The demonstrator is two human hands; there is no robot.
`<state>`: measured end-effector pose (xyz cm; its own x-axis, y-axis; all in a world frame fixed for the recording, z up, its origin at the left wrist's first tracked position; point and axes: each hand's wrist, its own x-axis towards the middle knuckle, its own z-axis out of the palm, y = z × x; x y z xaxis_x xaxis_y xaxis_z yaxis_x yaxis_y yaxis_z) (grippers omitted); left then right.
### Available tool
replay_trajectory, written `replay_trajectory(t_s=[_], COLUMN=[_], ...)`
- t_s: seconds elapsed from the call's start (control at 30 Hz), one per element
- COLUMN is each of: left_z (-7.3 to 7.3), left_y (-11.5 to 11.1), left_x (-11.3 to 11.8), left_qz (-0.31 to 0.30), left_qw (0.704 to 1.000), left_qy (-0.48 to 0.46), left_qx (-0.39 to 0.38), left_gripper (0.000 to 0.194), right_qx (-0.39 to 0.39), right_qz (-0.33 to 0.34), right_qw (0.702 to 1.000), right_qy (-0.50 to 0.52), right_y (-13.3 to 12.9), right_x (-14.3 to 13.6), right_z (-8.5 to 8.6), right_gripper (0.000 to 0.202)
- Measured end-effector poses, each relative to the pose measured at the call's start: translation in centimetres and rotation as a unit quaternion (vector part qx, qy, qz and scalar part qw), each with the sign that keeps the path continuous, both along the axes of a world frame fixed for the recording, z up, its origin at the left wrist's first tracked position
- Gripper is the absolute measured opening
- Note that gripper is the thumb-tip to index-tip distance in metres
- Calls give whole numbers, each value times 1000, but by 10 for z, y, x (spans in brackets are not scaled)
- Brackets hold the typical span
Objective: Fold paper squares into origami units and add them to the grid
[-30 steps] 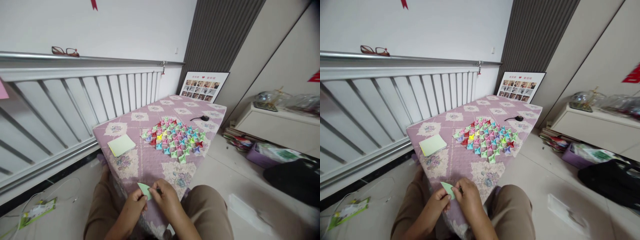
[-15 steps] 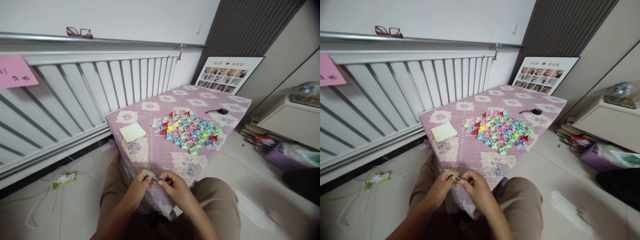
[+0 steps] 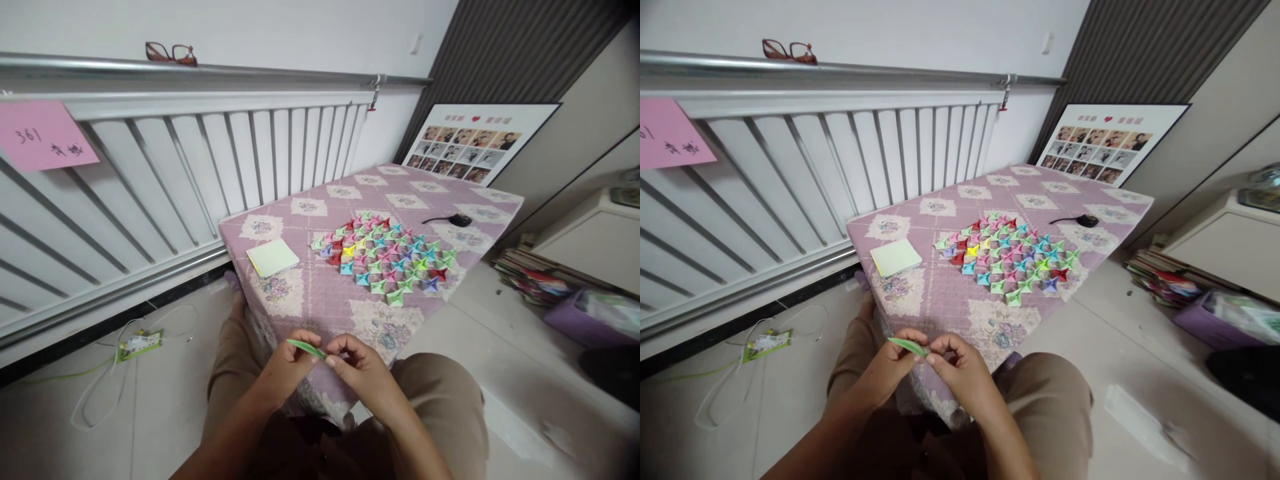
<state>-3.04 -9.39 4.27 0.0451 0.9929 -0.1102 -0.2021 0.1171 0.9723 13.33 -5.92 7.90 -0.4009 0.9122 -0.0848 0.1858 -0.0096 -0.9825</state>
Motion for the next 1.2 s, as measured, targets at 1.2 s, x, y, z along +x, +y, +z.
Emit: replay_trajectory(t_s=[1.2], left_z=[11], left_y=[-3], left_x=[4], left_qz=[15], left_qw=[1000], left_qy=[9], left_qx=[0], left_gripper=[36], right_qx=[54], right_qz=[-7], right_qw=[998], right_qy=[-34], right_y=[-7], right_x=[-7], right_z=[-1], right_gripper=[22])
